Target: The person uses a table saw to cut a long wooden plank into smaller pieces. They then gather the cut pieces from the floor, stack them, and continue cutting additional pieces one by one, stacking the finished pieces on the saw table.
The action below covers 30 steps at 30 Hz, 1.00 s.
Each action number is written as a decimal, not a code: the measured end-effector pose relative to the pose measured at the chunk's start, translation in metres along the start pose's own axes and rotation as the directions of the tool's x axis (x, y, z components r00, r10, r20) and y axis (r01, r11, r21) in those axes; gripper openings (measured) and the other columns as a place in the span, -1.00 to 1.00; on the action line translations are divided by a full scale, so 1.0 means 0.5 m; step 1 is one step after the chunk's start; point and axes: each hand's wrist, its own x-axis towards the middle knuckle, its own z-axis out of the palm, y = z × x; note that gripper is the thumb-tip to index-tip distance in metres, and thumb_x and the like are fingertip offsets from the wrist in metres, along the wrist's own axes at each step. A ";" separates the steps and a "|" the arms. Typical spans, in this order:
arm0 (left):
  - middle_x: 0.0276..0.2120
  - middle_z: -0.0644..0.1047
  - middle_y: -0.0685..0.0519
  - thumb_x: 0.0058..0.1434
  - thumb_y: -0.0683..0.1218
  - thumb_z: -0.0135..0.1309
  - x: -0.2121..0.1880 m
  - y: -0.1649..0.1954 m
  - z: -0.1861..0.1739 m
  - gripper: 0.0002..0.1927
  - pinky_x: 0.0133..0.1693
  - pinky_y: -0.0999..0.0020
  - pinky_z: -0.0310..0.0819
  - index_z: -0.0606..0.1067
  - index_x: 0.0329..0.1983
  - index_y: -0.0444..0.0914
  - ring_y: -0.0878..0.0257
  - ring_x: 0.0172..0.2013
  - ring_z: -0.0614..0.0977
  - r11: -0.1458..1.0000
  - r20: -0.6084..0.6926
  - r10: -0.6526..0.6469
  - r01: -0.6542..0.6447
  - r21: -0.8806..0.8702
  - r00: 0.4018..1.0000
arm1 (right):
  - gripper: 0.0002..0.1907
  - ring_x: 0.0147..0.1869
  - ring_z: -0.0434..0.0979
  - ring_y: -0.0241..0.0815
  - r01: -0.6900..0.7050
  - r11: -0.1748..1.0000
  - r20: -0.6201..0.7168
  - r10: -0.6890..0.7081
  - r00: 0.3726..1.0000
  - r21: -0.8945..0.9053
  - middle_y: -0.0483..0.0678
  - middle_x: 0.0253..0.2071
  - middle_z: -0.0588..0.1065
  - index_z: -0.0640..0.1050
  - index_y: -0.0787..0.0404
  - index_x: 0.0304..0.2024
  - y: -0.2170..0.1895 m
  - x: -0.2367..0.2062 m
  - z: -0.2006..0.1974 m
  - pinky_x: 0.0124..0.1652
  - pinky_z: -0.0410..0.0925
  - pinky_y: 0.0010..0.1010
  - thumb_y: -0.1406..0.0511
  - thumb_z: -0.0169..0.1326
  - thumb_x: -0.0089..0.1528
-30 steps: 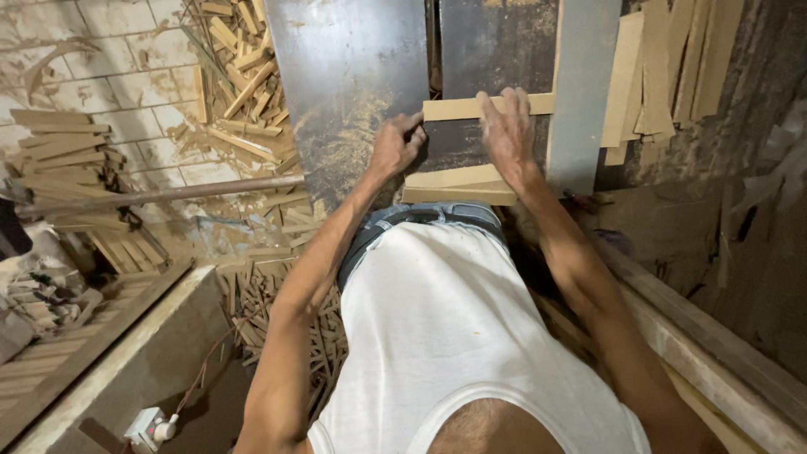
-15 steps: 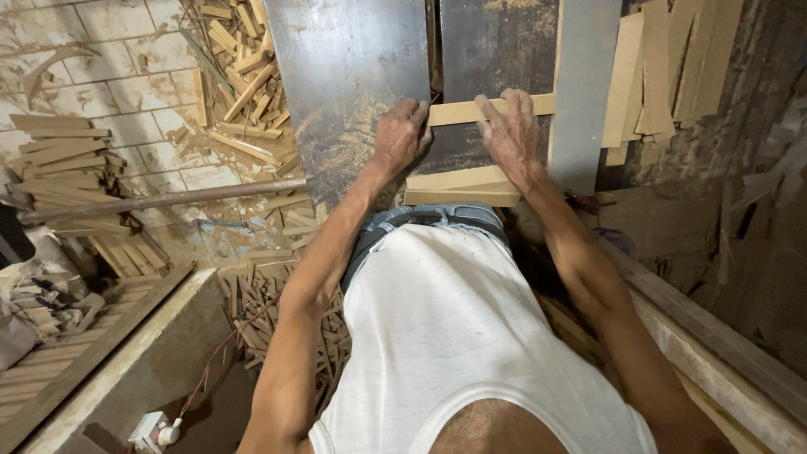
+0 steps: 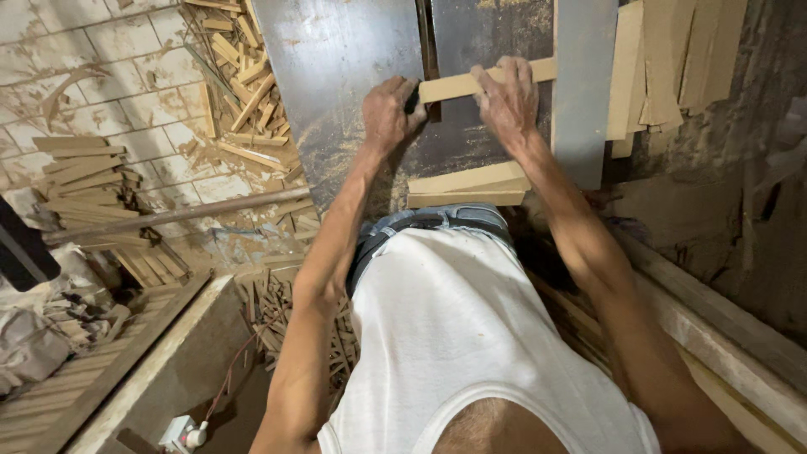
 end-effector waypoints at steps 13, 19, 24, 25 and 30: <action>-0.46 0.57 0.02 0.31 0.34 0.02 0.066 -0.018 -0.019 -0.40 -0.50 0.22 0.43 0.67 -0.06 -0.24 0.19 -0.51 0.51 0.993 -0.017 0.011 -0.009 0.121 1.000 | -0.59 0.16 0.35 0.06 0.012 1.000 -0.039 -0.012 0.999 -0.003 0.03 0.03 0.33 0.59 -0.07 0.09 0.009 0.070 -0.021 -0.19 0.49 -0.19 0.26 0.39 0.20; -0.37 0.62 0.07 0.14 0.06 0.24 0.082 -0.023 -0.032 -0.63 -0.39 0.25 0.46 0.66 -0.03 -0.17 0.22 -0.42 0.55 0.991 0.014 -0.008 0.006 0.136 1.000 | -0.57 0.18 0.34 0.09 0.008 0.999 -0.046 -0.006 0.999 0.040 0.04 0.05 0.32 0.59 -0.09 0.12 0.014 0.088 -0.021 -0.13 0.49 -0.17 0.27 0.38 0.22; -0.37 0.62 0.05 0.08 0.05 0.33 0.099 -0.026 -0.040 -0.58 -0.37 0.24 0.45 0.65 -0.02 -0.21 0.21 -0.39 0.56 0.991 0.038 -0.006 0.001 0.131 0.999 | -0.60 0.20 0.34 0.11 -0.003 0.999 -0.038 0.004 0.999 0.035 0.04 0.03 0.33 0.61 -0.08 0.10 0.019 0.100 -0.028 -0.08 0.47 -0.11 0.26 0.38 0.22; -0.36 0.62 0.05 0.10 0.05 0.34 0.100 -0.027 -0.040 -0.59 -0.37 0.24 0.44 0.65 -0.03 -0.21 0.21 -0.40 0.55 0.992 0.035 -0.007 0.002 0.128 0.999 | -0.60 0.20 0.33 0.10 0.000 0.999 -0.038 0.001 0.999 0.038 0.03 0.04 0.33 0.61 -0.08 0.11 0.020 0.101 -0.030 -0.06 0.46 -0.10 0.26 0.38 0.22; -0.33 0.62 0.10 0.10 0.04 0.32 0.103 -0.034 -0.034 -0.61 -0.32 0.27 0.44 0.65 -0.02 -0.18 0.23 -0.36 0.54 0.992 0.016 0.013 -0.015 0.125 1.000 | -0.61 0.20 0.33 0.09 0.018 1.000 -0.058 -0.018 0.998 -0.001 0.05 0.05 0.34 0.62 -0.07 0.11 0.025 0.106 -0.037 -0.09 0.46 -0.10 0.28 0.35 0.23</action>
